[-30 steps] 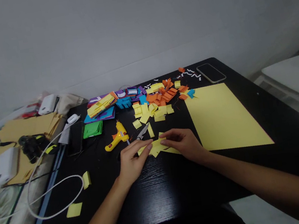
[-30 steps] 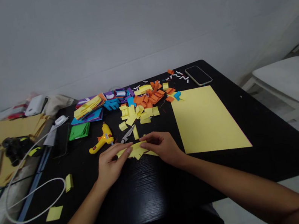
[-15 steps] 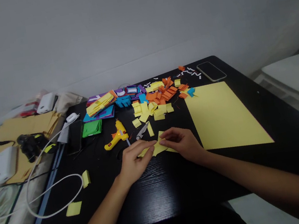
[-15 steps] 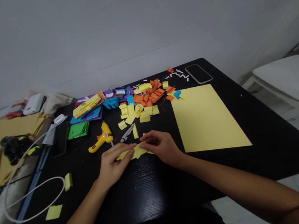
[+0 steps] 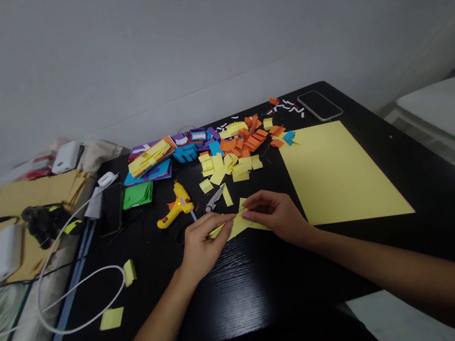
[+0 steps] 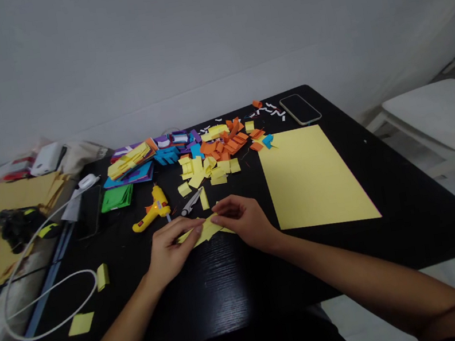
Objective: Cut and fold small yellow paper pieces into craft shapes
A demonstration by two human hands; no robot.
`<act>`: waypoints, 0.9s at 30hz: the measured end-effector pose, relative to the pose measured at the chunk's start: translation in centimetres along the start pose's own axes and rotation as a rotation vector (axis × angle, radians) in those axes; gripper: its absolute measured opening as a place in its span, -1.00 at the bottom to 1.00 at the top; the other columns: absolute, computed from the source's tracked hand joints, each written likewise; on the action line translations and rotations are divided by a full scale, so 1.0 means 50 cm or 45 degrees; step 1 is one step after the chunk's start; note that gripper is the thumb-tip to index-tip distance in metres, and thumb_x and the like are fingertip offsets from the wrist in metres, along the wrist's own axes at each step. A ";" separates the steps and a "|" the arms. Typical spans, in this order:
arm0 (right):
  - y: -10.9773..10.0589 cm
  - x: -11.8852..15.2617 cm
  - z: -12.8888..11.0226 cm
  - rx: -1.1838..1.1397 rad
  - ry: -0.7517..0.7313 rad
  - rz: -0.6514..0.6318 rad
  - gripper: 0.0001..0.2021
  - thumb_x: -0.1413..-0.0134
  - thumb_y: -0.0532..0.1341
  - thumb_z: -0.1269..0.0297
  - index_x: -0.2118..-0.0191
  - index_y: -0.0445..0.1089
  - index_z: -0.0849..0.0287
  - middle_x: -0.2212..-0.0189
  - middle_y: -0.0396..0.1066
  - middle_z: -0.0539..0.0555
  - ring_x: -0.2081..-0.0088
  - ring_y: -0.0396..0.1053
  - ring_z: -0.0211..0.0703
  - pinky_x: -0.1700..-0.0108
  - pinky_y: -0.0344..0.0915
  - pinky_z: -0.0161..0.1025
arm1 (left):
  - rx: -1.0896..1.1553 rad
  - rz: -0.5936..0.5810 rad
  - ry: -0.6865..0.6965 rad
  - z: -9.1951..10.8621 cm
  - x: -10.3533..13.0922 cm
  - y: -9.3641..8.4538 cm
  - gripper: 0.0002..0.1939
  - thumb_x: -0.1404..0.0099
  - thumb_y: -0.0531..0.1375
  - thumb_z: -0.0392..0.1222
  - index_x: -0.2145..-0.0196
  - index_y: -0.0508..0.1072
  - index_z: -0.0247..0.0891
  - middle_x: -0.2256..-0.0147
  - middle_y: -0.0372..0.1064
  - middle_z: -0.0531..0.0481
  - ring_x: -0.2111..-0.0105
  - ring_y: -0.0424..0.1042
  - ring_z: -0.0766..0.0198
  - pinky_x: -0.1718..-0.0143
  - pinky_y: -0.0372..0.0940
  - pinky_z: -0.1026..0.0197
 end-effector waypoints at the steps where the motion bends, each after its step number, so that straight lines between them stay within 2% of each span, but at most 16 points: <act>1: 0.000 0.000 0.001 -0.002 0.002 0.000 -0.71 0.13 0.52 0.19 0.27 0.55 0.15 0.34 0.61 0.05 0.25 0.59 -0.14 0.10 0.53 -0.17 | -0.004 -0.005 -0.011 -0.001 0.000 0.000 -0.86 -0.37 0.26 -0.31 0.17 0.64 -0.22 0.32 0.58 -0.04 0.34 0.54 0.28 0.30 0.41 0.28; 8: 0.000 -0.004 0.003 -0.053 0.031 0.020 -0.68 0.17 0.53 0.20 0.25 0.55 0.17 0.34 0.60 0.05 0.25 0.58 -0.15 0.09 0.54 -0.18 | 0.016 0.026 -0.032 0.002 0.001 0.001 -0.87 -0.37 0.26 -0.28 0.19 0.63 -0.25 0.32 0.59 -0.07 0.34 0.54 0.27 0.30 0.41 0.27; 12: 0.007 -0.006 0.006 -0.153 0.152 -0.053 -0.68 0.15 0.52 0.12 0.30 0.56 0.19 0.37 0.59 0.04 0.31 0.57 -0.15 0.19 0.58 -0.17 | 0.007 0.084 -0.036 0.004 0.003 0.000 -0.86 -0.37 0.26 -0.29 0.18 0.64 -0.24 0.34 0.58 -0.06 0.37 0.53 0.27 0.32 0.41 0.27; 16: 0.012 -0.005 0.004 -0.186 0.207 -0.106 -0.72 0.11 0.50 0.10 0.36 0.57 0.20 0.40 0.57 0.01 0.39 0.55 -0.20 0.20 0.57 -0.18 | 0.006 0.095 -0.035 0.007 0.004 0.001 -0.85 -0.37 0.26 -0.29 0.17 0.64 -0.24 0.33 0.58 -0.06 0.36 0.53 0.27 0.31 0.41 0.27; 23: 0.007 -0.003 0.000 -0.101 0.122 -0.042 -0.75 0.09 0.49 0.12 0.35 0.58 0.17 0.41 0.58 0.01 0.40 0.54 -0.19 0.22 0.55 -0.17 | 0.029 0.081 -0.094 -0.001 0.007 0.003 -0.87 -0.35 0.27 -0.27 0.18 0.64 -0.26 0.34 0.58 -0.06 0.38 0.52 0.29 0.32 0.43 0.28; 27: 0.003 -0.002 -0.005 0.022 0.018 0.006 -0.78 0.04 0.46 0.12 0.33 0.59 0.16 0.37 0.61 0.04 0.32 0.56 -0.15 0.16 0.53 -0.16 | 0.187 -0.004 -0.223 -0.022 0.014 0.019 -0.87 -0.32 0.31 -0.23 0.18 0.60 -0.28 0.36 0.59 -0.05 0.41 0.55 0.29 0.31 0.48 0.27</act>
Point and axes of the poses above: each hand's wrist, its own x-axis away from the middle knuckle, its own y-axis out of the palm, z = x × y, the point moved 5 cm from there along -x, towards the middle knuckle
